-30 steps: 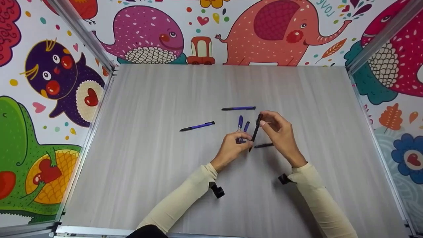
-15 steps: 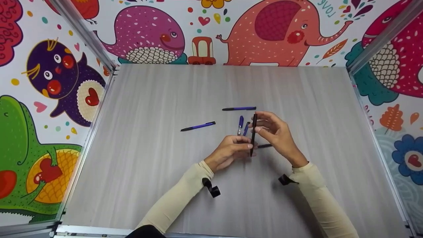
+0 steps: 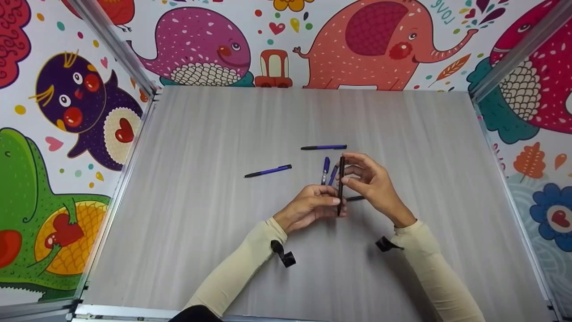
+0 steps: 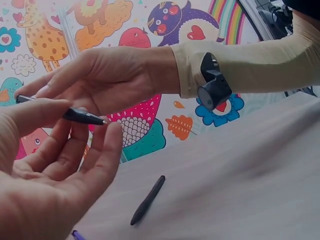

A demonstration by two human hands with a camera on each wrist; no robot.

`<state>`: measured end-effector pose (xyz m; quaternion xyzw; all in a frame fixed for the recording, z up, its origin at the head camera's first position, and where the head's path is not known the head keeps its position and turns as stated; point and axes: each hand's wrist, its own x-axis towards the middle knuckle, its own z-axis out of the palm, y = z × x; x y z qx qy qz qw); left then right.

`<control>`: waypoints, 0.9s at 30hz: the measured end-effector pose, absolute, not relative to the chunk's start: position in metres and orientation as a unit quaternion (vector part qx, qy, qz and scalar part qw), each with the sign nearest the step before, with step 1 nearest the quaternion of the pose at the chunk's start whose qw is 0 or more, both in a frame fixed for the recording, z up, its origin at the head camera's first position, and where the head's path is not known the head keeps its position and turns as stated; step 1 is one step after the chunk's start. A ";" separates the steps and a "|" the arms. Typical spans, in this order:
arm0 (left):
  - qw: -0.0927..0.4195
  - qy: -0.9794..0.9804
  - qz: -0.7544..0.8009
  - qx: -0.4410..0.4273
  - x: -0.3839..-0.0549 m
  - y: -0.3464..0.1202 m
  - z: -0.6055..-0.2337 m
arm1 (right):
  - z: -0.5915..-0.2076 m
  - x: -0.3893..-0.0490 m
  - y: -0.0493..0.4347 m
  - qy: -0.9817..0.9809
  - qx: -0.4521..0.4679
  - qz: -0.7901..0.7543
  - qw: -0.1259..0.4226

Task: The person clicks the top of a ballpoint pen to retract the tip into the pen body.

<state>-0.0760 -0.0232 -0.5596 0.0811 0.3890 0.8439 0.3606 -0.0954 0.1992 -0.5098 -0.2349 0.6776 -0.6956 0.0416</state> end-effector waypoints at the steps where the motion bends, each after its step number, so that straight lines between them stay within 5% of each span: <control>1: 0.359 0.390 0.844 0.078 -0.076 -0.023 -0.560 | -0.510 -0.095 0.199 0.682 -0.234 -0.692 0.041; 27: 0.278 0.426 0.861 0.019 -0.067 -0.016 -0.561 | -0.516 -0.092 0.195 0.721 -0.216 -0.658 0.019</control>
